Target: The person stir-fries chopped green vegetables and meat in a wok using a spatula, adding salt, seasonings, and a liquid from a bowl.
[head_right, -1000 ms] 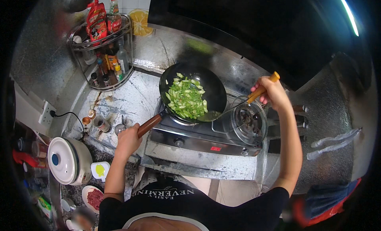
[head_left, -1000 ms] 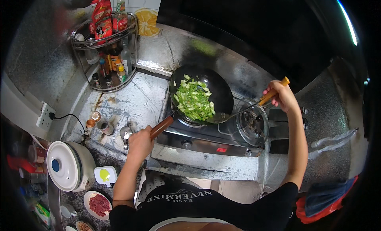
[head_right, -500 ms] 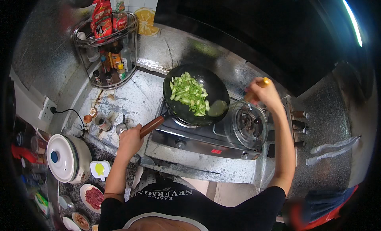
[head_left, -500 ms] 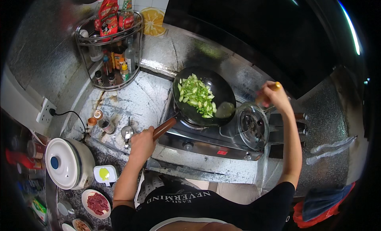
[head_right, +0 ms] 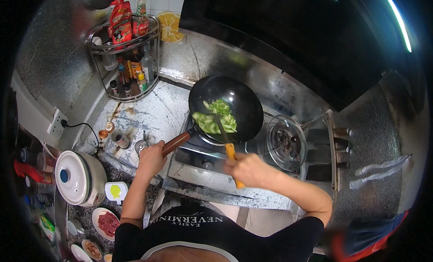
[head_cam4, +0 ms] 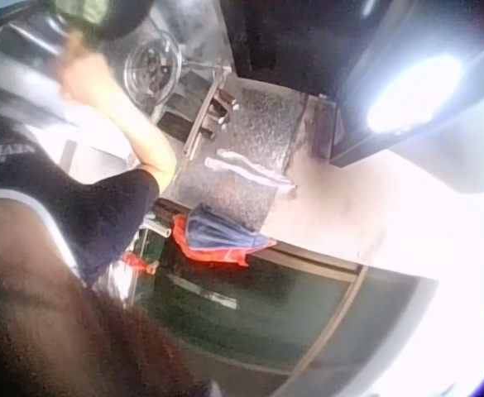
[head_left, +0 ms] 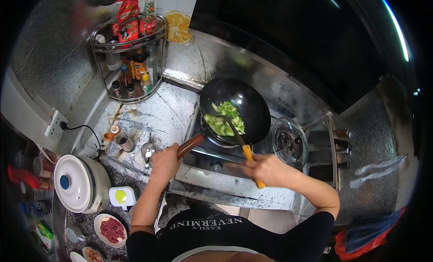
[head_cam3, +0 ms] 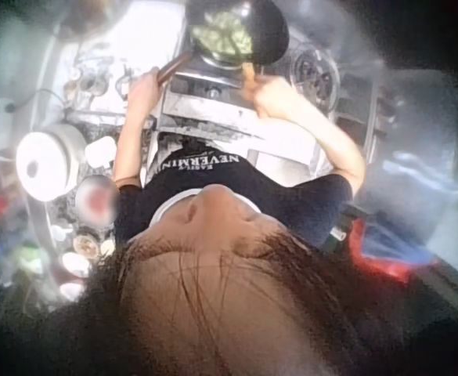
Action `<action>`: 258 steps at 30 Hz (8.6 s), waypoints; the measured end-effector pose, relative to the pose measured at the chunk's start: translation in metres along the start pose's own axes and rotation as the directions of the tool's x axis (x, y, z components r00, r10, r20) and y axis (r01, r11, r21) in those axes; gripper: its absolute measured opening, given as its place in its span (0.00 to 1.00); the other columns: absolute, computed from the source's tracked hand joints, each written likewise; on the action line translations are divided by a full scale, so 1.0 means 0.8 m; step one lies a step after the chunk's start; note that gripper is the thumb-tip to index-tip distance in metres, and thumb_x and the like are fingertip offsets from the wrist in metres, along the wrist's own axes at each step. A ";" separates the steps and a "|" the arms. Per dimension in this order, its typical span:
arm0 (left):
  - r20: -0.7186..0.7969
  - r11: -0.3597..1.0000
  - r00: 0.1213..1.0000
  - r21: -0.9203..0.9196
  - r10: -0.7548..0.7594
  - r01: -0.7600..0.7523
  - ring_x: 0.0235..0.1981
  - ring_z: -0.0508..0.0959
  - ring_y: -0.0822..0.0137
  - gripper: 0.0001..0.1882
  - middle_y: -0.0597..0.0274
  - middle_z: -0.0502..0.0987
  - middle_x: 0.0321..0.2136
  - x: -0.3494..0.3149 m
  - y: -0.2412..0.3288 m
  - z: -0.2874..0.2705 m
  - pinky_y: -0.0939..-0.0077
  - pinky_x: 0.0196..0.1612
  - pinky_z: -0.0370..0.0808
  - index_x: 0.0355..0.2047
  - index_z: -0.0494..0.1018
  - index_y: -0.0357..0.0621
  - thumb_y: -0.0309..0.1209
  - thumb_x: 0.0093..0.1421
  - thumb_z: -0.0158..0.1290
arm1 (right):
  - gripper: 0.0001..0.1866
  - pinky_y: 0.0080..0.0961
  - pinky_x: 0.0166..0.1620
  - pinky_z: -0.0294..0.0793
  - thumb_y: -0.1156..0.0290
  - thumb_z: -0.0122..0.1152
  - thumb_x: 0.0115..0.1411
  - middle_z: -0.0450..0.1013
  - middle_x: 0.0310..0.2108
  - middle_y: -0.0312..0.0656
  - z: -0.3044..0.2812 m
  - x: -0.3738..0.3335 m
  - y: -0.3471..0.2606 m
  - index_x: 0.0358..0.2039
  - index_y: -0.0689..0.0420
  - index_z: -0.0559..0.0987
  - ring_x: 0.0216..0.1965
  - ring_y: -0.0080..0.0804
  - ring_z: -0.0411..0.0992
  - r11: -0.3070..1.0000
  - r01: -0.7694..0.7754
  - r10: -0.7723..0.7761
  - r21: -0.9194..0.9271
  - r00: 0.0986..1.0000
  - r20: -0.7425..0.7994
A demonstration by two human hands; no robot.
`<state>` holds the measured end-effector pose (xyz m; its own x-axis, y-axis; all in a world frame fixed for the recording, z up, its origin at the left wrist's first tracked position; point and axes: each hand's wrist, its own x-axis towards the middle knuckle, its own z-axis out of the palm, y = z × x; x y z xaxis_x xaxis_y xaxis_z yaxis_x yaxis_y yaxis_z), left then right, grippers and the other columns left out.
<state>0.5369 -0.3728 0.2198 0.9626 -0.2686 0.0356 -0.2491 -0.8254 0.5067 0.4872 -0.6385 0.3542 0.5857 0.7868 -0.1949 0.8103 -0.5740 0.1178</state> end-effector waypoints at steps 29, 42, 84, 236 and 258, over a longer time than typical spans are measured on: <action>0.028 0.997 0.997 0.008 -0.079 0.078 0.26 0.75 0.51 0.13 0.48 0.74 0.23 0.001 -0.002 -0.006 0.62 0.31 0.71 0.31 0.67 0.40 0.26 0.43 0.54 | 0.05 0.08 0.17 0.69 0.74 0.46 0.53 0.72 0.31 0.44 -0.024 -0.071 0.232 0.22 0.58 0.69 0.14 0.18 0.67 0.017 -0.127 0.905 0.992 0.423 0.039; 0.014 0.999 0.999 0.004 -0.033 0.033 0.25 0.74 0.50 0.12 0.47 0.73 0.22 0.004 -0.002 -0.005 0.61 0.30 0.70 0.29 0.66 0.39 0.24 0.42 0.53 | 0.06 0.29 0.33 0.72 0.76 0.54 0.34 0.72 0.32 0.44 -0.013 0.016 0.058 0.18 0.59 0.69 0.30 0.37 0.71 0.923 0.012 0.050 0.384 0.987 -0.150; -0.002 1.000 1.000 0.000 -0.014 0.014 0.25 0.74 0.49 0.12 0.46 0.73 0.22 0.006 -0.008 -0.004 0.60 0.30 0.70 0.29 0.66 0.39 0.25 0.42 0.54 | 0.06 0.17 0.21 0.68 0.74 0.44 0.52 0.73 0.29 0.41 0.001 0.027 0.181 0.20 0.59 0.68 0.18 0.22 0.67 0.571 -0.041 0.582 0.820 0.725 -0.369; 0.296 0.078 0.918 -0.942 -0.262 0.326 0.44 0.65 0.70 0.24 0.61 0.64 0.46 -0.203 -0.077 0.216 0.76 0.46 0.65 0.55 0.54 0.39 0.30 0.58 0.42 | 0.09 0.12 0.30 0.63 0.71 0.46 0.59 0.69 0.23 0.35 0.145 0.019 0.061 0.31 0.64 0.72 0.23 0.17 0.63 0.039 0.298 0.883 0.954 0.436 -0.173; 0.143 0.562 0.954 -0.781 -0.264 0.273 0.38 0.69 0.69 0.16 0.62 0.69 0.38 -0.176 -0.002 0.142 0.71 0.43 0.68 0.43 0.65 0.42 0.28 0.52 0.50 | 0.06 0.17 0.31 0.67 0.77 0.49 0.54 0.70 0.24 0.38 0.139 0.034 -0.021 0.27 0.62 0.75 0.26 0.24 0.69 0.211 -0.012 0.532 0.977 0.840 -0.104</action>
<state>0.3895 -0.3906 0.1160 0.9686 -0.1094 -0.2231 0.2060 -0.1488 0.9672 0.4876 -0.6327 0.2387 0.9252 0.3795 0.0005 0.1449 -0.3522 -0.9246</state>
